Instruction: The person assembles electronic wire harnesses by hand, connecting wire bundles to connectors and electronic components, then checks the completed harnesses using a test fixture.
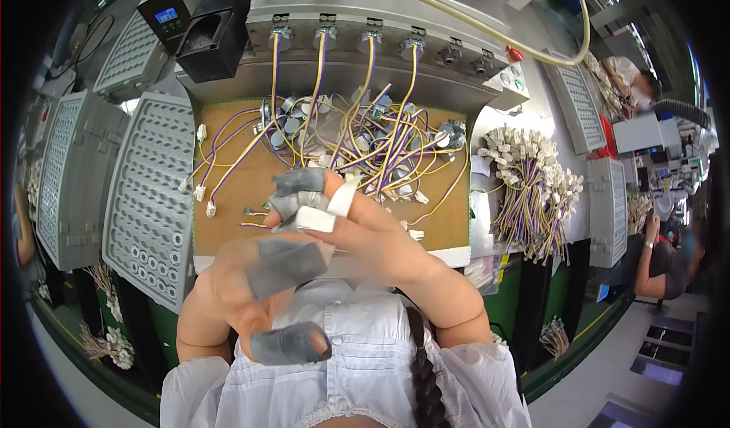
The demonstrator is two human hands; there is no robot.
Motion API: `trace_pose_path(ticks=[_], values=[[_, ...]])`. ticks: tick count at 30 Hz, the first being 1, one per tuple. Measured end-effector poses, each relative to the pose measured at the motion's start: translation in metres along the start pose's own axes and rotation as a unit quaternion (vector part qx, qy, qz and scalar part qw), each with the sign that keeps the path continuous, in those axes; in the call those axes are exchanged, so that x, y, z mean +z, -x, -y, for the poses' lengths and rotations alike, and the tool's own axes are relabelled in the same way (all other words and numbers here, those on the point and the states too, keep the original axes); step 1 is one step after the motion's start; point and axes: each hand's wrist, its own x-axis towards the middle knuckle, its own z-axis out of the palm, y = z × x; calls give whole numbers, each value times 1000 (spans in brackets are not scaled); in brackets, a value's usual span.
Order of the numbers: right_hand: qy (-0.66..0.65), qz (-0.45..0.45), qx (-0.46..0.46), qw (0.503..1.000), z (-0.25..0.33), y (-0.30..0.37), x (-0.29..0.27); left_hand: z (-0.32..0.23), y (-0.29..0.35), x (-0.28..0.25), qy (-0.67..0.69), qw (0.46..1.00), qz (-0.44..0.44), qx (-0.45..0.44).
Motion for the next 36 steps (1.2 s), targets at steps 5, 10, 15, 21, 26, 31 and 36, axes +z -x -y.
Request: trace_pose_path(ticks=[5, 10, 15, 21, 26, 31, 36], values=[[21, -3, -23, 1000, 0, -2, 8, -4, -4, 11, -169, 978, -115, 50], [52, 2, -65, 997, 1, -2, 11, 11, -15, 25, -100, 952, -221, 186], [52, 16, -55, 997, 2, -1, 13, 7, 2, 20, -340, 908, -205, 131], [-17, 25, -34, 999, 3, 1, 17, -10, 16, 27, -435, 890, -128, -53], [10, 14, -6, 1000, 6, 2, 20, -8, 10, 26, -390, 899, -194, -38], [37, 10, -8, 999, 5, 1, 22, -20, 16, 15, -302, 944, -57, -122], [34, 7, -21, 999, 4, 0, 24, -20, 10, 3, -293, 956, -22, -26]])
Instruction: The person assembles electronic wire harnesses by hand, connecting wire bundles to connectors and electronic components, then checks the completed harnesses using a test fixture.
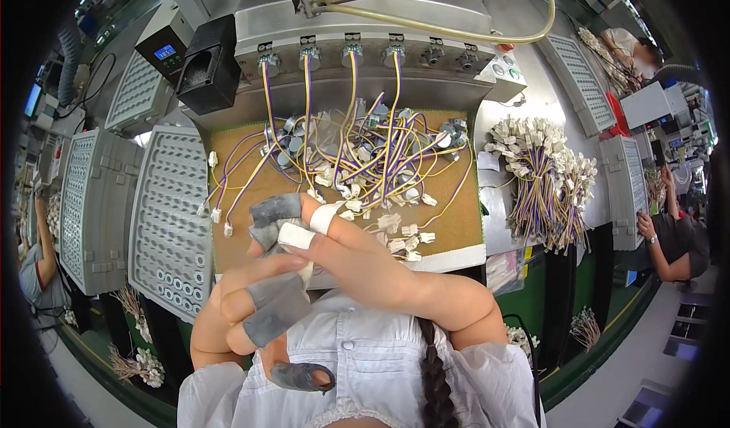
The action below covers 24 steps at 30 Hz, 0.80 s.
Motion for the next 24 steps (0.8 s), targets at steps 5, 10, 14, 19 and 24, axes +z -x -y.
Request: trace_pose_path(ticks=[5, 10, 14, 19, 24], values=[[22, -5, 11, 1000, 4, 1, 1, -3, -6, -3, 107, 988, 31, -108], [-42, 19, 15, 999, 6, 3, 3, -12, -1, -18, 332, 844, 67, -415], [-85, 33, 25, 996, 5, 4, 5, -10, 4, -20, 415, 827, 68, -372], [-48, 29, -5, 998, 4, 4, 4, -10, 16, -10, 469, 830, -44, -299], [-28, 42, -27, 998, 4, 6, 5, 1, 19, -15, 390, 886, 19, -251]])
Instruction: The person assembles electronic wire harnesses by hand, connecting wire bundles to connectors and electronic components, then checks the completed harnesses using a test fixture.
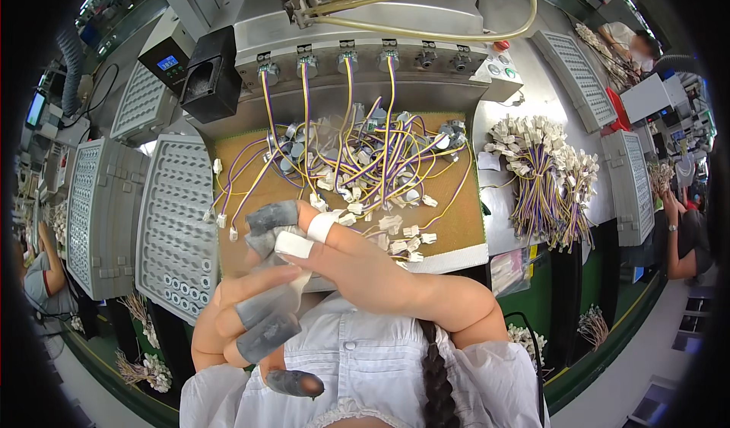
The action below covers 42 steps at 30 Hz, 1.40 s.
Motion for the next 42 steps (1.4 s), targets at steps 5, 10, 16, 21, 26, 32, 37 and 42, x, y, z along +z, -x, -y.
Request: trace_pose_path(ticks=[5, 10, 16, 21, 26, 32, 37, 42], values=[[-26, -4, 20, 999, -2, -3, 2, 2, -7, -4, -107, 990, 51, 72], [9, -4, 29, 1000, 3, -2, 2, -8, -5, -5, 83, 994, 45, -47], [-14, -5, 39, 999, 4, -1, 4, -13, -5, -4, 108, 989, 41, -91], [-57, -5, 42, 998, 1, -2, 4, -4, -3, -4, -21, 999, 38, -23], [-60, -17, 49, 997, 2, 0, 5, -5, -2, -13, -52, 996, 61, -44], [-42, -5, 52, 998, 1, -3, 2, -21, -19, 10, -218, 925, 37, 310], [-81, 24, 33, 996, -2, -2, 0, -25, -17, 21, -196, 905, -6, 377], [-73, 43, 23, 996, -3, -3, 1, 4, -26, -1, -250, 795, 9, 552]])
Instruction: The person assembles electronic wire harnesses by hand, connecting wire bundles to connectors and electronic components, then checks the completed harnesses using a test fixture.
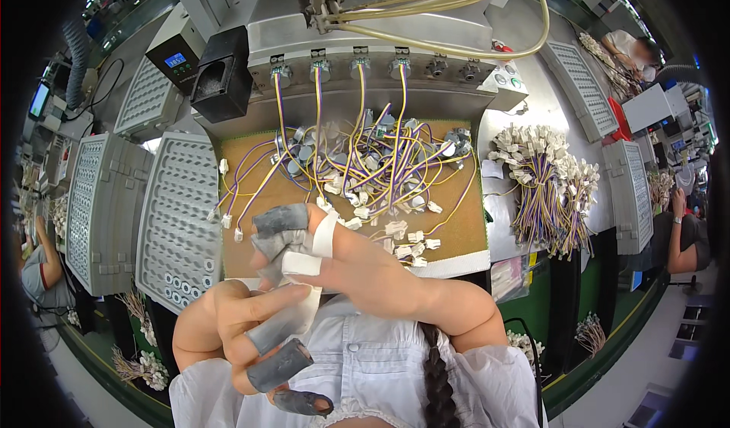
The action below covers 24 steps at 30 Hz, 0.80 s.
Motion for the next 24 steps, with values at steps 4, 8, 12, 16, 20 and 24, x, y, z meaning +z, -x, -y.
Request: trace_pose_path(ticks=[4, 8, 12, 16, 20, 24], values=[[18, -13, -9, 1000, 0, -1, 2, -3, 8, -2, -15, 1000, 11, -25], [36, -34, 0, 999, 3, 3, 5, -15, 6, -5, 19, 993, 21, -118], [104, -34, -44, 993, 5, 4, 7, -18, 10, -5, -29, 985, 37, -167], [140, -23, -46, 989, 7, 5, 6, -13, 13, -3, -37, 986, 25, -162], [150, -24, -38, 988, 7, 5, 6, -20, 5, -7, -33, 977, 62, -203], [178, -30, -37, 983, 7, 5, 7, -29, 2, -5, -35, 960, 73, -266]])
